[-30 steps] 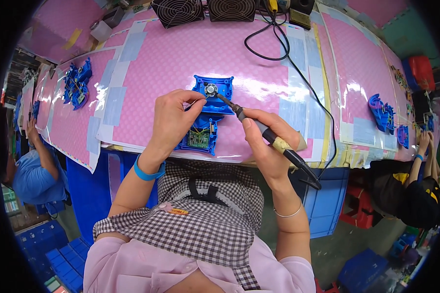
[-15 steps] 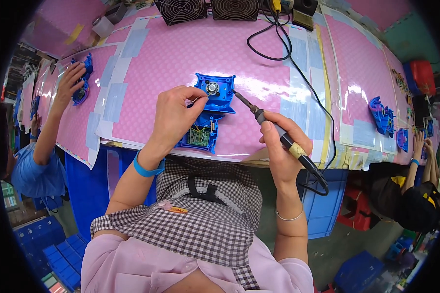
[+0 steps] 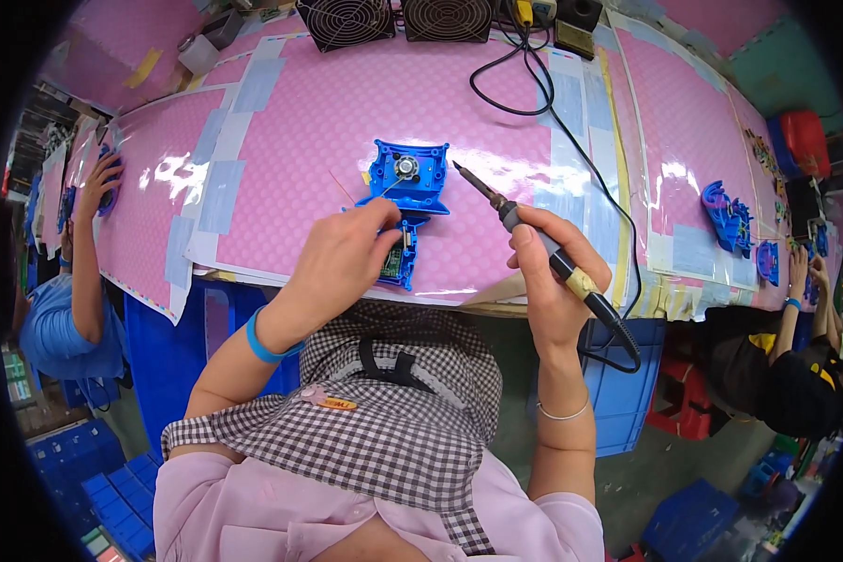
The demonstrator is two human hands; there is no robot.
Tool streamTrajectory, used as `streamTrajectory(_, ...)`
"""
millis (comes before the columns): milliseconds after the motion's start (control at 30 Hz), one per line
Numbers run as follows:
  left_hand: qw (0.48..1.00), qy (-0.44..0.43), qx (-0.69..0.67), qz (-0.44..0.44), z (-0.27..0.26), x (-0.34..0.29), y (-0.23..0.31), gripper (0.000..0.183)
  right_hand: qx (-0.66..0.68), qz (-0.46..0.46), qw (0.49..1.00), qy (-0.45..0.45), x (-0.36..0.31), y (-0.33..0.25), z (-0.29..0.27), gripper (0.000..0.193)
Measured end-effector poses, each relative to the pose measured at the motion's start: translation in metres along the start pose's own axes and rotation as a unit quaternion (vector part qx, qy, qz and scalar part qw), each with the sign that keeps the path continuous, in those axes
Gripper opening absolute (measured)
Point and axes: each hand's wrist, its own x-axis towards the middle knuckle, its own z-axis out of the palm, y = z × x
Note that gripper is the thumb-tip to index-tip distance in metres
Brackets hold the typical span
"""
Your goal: Soldering wires and components onto blue electronic fan housings at a factory workbench.
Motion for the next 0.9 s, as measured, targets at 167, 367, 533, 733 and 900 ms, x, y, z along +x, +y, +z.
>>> streamTrajectory(167,0.994,-0.027,-0.102,-0.033,0.001,0.004,-0.006,0.017,0.011,-0.003,1.0,-0.008,-0.001,0.001,0.001,0.019)
streamTrajectory(367,0.976,0.051,-0.183,-0.104,-0.008,-0.002,-0.005,0.018,0.001,0.019,1.0,0.001,-0.003,0.003,0.0,0.02)
streamTrajectory(533,0.97,0.098,-0.192,-0.115,-0.012,0.013,0.011,0.014,-0.058,0.014,0.996,-0.063,0.0,0.013,0.006,0.018)
streamTrajectory(733,0.976,0.15,-0.155,-0.025,0.001,0.028,-0.001,0.012,-0.091,-0.01,0.993,-0.07,0.002,0.019,0.013,0.017)
streamTrajectory(900,0.994,0.089,-0.063,-0.015,0.007,0.031,-0.006,0.013,-0.088,-0.019,0.993,-0.076,0.003,0.024,0.015,0.017)
